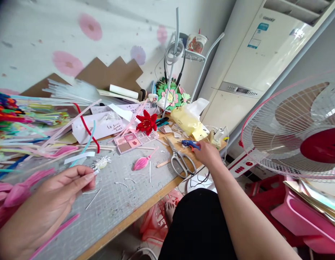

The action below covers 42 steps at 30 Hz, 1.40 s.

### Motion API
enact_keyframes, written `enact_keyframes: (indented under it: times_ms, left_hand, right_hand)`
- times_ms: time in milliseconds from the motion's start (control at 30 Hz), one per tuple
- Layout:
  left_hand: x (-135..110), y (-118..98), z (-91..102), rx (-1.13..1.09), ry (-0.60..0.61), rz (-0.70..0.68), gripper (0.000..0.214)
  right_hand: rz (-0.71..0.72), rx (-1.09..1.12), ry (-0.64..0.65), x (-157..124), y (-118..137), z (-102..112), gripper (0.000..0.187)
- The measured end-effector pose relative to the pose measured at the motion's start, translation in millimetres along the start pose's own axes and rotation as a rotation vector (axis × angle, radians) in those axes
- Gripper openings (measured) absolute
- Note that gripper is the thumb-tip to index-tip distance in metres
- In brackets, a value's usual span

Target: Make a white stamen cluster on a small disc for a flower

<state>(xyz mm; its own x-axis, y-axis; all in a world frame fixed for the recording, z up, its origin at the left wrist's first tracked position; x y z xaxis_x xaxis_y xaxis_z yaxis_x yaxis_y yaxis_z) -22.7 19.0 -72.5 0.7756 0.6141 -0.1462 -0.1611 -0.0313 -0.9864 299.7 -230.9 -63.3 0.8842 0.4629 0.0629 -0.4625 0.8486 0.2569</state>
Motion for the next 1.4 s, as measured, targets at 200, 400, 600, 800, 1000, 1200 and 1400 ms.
enact_keyframes:
  times_ms: [200,400,600,800,1000,1200,1400]
  left_hand:
    - [-3.1,1.1,-2.2,0.041,0.058,-0.022,0.012]
    - [-7.5,-2.4,-6.4,0.056,0.066,-0.051,0.018]
    - [-13.5,-10.6,-17.1,0.027,0.071,-0.078,0.014]
    - [-16.7,-16.2,-18.8,-0.052,0.072,-0.037,0.013]
    - [-17.9,-10.3,-18.4,-0.087,0.123,-0.054,0.012]
    - [-18.3,-5.1,-19.2,-0.094,0.171,-0.067,0.010]
    - [-20.0,-4.9,-18.6,-0.101,0.198,-0.082,0.010]
  right_hand:
    - [-0.117,0.194,0.006,14.6,-26.1,-13.4,0.016]
    - [-0.041,0.643,0.041,-13.7,6.4,-0.1,0.013]
    - [0.264,1.157,0.379,-75.5,77.6,-1.6,0.021]
    - [0.336,1.142,0.744,-103.3,99.9,-25.1,0.017]
    - [0.375,0.995,0.816,-104.7,108.4,-23.9,0.012]
    - [0.367,0.976,0.851,-102.3,111.7,-25.9,0.016]
    - [0.349,0.950,0.855,-101.7,108.8,-28.0,0.017]
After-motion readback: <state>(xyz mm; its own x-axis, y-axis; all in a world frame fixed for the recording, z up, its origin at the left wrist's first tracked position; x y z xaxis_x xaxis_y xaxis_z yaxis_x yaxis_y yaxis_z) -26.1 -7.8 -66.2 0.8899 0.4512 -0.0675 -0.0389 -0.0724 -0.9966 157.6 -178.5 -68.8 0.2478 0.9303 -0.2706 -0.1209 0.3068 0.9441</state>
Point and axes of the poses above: each hand's wrist, its own x-axis towards the middle knuckle, its own z-axis out of the back of the hand, y = z × x, the point moved 1 cm from there along x, towards the middle knuckle, and after that the axes turned 8 degrees about y, right-handed, at the moved point
